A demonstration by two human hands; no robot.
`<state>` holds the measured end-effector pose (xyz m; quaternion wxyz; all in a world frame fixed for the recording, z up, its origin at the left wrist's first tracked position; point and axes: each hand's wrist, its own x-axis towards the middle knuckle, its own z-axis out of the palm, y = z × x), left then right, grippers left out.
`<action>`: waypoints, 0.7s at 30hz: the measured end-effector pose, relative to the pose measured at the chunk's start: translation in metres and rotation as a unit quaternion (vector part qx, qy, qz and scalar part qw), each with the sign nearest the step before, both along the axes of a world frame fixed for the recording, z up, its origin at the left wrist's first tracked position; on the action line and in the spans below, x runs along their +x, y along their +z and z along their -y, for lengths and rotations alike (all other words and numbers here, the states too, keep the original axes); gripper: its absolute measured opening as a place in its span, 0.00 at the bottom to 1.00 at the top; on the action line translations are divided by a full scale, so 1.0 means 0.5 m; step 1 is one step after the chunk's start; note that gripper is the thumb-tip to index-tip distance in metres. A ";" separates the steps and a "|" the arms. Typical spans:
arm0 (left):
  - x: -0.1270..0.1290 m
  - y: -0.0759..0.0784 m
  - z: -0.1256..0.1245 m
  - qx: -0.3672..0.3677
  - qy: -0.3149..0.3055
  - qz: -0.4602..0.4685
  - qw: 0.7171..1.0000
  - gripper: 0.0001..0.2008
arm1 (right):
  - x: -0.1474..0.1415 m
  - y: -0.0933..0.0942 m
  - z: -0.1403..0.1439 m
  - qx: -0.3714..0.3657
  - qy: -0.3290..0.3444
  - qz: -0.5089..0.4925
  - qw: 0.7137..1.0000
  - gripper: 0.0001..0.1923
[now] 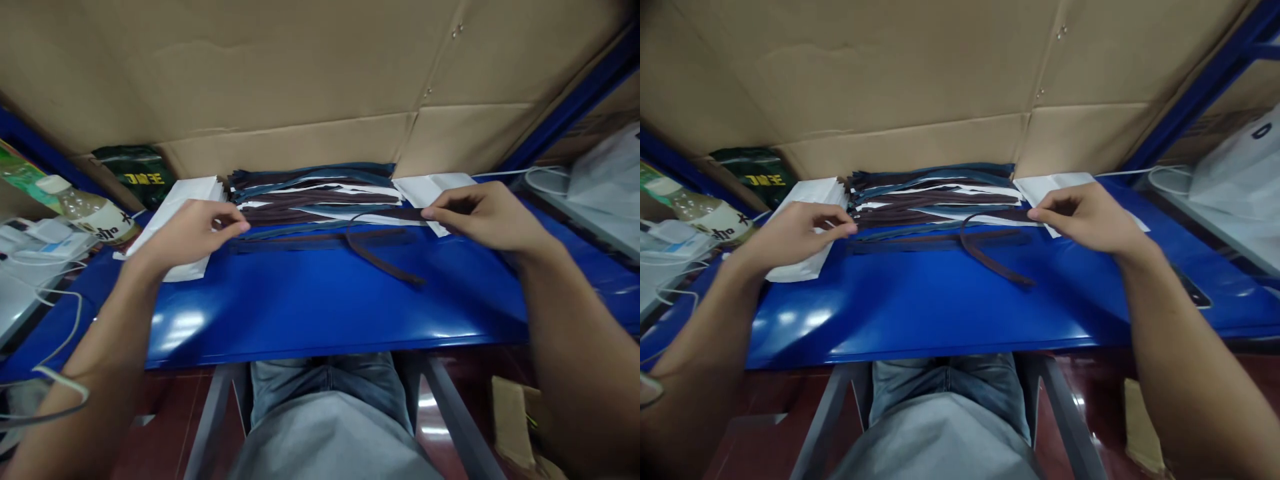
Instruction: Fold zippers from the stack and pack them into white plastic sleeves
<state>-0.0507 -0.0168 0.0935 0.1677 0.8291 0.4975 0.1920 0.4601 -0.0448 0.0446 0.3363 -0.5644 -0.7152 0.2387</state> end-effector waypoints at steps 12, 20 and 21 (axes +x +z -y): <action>0.345 -0.148 0.100 -0.011 0.008 0.019 1.000 0.30 | -0.182 0.008 0.030 0.039 0.095 -0.131 0.986 0.27; 0.292 -0.138 0.015 -0.032 -0.093 0.179 0.979 0.09 | -0.246 0.059 0.049 0.076 0.144 -0.197 0.967 0.28; 0.278 -0.134 0.016 -0.070 -0.110 0.208 0.969 0.12 | -0.240 0.060 0.045 0.088 0.124 -0.200 0.968 0.28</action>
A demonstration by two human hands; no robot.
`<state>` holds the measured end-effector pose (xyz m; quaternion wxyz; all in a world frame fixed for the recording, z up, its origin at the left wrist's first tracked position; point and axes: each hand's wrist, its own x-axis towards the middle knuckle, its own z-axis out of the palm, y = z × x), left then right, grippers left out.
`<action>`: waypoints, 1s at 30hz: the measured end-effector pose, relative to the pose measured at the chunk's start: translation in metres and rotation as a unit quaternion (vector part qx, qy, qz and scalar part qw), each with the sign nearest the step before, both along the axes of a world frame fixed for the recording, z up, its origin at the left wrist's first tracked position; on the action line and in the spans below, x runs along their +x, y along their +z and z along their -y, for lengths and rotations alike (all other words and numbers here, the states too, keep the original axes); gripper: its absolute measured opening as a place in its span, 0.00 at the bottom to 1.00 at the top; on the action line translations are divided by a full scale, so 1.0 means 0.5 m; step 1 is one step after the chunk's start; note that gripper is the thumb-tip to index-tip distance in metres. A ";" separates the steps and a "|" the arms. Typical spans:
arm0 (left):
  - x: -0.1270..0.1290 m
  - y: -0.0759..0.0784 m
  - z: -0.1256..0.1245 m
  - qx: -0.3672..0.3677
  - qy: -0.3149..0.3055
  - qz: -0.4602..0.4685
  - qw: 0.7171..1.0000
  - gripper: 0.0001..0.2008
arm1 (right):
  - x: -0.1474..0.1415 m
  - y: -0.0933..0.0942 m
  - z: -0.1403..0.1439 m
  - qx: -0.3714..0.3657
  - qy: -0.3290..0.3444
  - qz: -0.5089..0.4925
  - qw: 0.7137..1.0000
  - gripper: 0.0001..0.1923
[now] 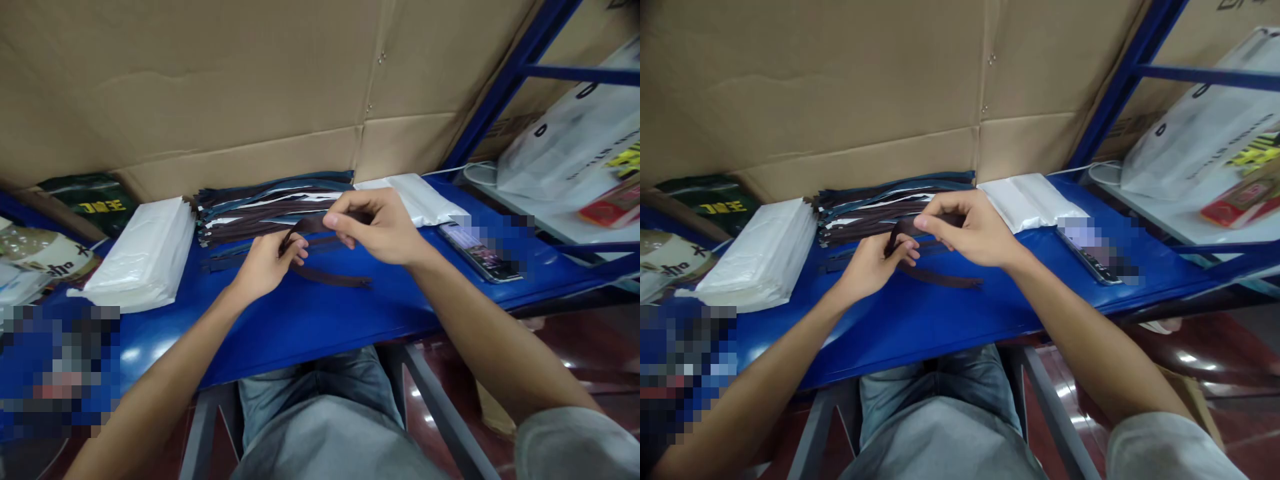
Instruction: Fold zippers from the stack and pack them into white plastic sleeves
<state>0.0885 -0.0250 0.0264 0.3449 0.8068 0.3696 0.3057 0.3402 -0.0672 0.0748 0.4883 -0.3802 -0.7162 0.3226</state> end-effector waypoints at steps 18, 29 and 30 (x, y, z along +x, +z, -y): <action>-0.306 0.119 -0.039 0.002 0.099 -0.237 0.966 0.14 | 0.156 -0.092 -0.100 -0.139 -0.085 0.177 0.971 0.23; -0.335 0.069 -0.080 0.072 0.122 -0.350 0.926 0.10 | 0.147 -0.147 -0.125 0.029 -0.139 0.343 0.928 0.14; -0.335 0.069 -0.083 0.085 0.128 -0.356 0.922 0.11 | 0.146 -0.147 -0.128 0.045 -0.140 0.347 0.926 0.13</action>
